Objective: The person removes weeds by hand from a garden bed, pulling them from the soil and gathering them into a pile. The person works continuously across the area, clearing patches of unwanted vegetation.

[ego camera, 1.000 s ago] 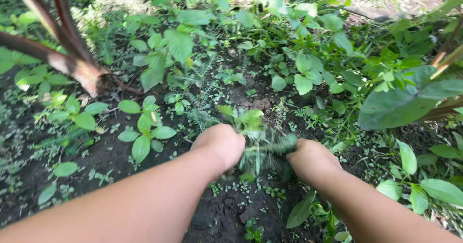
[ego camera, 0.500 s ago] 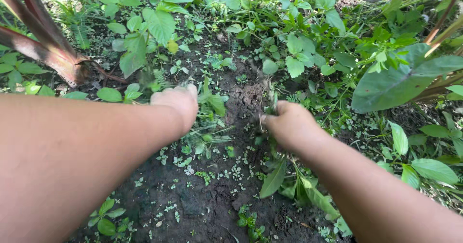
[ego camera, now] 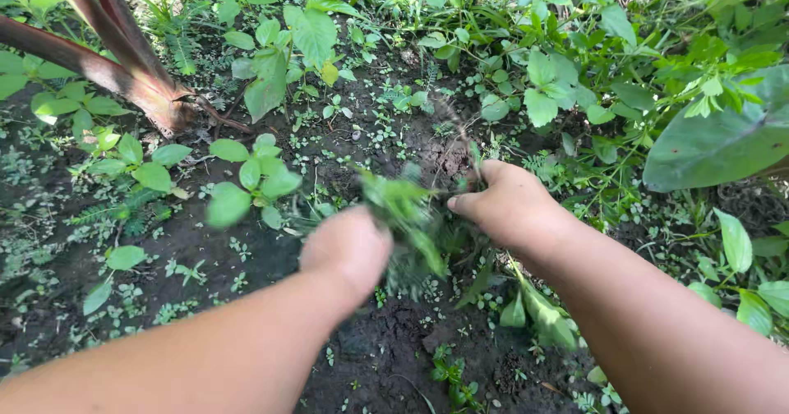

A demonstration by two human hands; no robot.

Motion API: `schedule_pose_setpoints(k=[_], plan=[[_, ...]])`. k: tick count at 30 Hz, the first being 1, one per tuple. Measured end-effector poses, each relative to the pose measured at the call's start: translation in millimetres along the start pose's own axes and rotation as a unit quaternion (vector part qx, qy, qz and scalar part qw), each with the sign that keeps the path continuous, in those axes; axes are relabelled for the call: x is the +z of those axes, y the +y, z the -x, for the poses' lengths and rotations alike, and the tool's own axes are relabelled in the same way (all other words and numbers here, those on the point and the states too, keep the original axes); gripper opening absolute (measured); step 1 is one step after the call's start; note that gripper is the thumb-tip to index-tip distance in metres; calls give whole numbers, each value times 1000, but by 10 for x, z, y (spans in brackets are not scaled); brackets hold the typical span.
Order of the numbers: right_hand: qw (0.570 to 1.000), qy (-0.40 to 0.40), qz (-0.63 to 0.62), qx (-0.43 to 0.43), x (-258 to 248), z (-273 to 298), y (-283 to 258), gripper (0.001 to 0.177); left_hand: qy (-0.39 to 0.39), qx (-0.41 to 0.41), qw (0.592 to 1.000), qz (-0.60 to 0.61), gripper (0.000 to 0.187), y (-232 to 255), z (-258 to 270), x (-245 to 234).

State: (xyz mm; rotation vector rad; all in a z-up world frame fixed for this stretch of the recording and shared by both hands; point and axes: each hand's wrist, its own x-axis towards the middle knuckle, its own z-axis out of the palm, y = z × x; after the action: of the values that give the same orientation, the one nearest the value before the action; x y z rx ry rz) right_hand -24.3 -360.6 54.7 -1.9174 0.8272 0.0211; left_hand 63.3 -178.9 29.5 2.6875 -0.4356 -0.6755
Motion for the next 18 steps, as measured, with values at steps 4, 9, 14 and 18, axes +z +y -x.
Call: schedule_pose_setpoints(k=[4, 9, 14, 18], plan=[[999, 4, -24, 35, -40, 69, -53, 34, -54, 206, 970, -117, 32, 356, 281, 91], [988, 58, -73, 119, -109, 139, 21, 34, -12, 267, 961, -70, 27, 661, 115, 87], [978, 63, -138, 146, -213, 99, 281, 31, 186, 483, 854, -58, 28, 518, -140, 229], [973, 84, -168, 136, -326, 64, 418, 28, 131, 257, 949, 126, 37, 776, -452, 446]])
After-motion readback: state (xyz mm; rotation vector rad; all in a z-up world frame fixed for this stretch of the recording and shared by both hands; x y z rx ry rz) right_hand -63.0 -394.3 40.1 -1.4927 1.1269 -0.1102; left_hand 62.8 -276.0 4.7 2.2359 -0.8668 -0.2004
